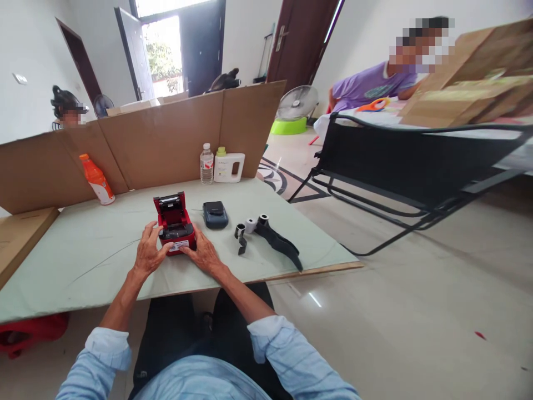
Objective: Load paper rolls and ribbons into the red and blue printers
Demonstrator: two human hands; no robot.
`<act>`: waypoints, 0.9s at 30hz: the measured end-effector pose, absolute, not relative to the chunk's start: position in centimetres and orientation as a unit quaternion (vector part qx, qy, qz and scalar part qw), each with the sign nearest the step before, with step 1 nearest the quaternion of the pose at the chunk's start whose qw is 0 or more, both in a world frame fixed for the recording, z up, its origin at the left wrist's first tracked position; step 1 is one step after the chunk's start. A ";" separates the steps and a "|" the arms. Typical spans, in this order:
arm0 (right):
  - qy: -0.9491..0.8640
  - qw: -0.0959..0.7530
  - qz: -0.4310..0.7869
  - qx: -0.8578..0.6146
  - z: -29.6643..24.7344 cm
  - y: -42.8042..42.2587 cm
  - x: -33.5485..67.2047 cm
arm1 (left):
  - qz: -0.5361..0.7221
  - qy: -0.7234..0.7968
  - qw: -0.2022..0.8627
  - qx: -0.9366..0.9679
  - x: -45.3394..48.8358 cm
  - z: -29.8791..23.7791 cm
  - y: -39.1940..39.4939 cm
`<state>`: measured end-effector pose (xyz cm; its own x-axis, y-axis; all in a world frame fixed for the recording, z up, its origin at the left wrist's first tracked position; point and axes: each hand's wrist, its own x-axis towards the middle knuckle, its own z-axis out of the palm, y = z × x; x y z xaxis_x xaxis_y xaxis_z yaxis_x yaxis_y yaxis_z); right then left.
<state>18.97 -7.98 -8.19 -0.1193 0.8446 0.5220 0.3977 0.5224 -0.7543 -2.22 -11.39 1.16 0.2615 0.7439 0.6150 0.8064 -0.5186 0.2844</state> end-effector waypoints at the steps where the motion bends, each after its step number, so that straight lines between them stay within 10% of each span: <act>1: -0.715 0.501 0.219 -0.435 -8.2 -8.0 19.0 | -0.356 -0.484 0.029 -0.799 -2.4 1.3 -11.2; 27: -0.720 0.509 0.197 -0.429 -7.8 -8.3 19.4 | -0.337 -0.462 -0.103 -0.814 -1.9 4.1 -7.6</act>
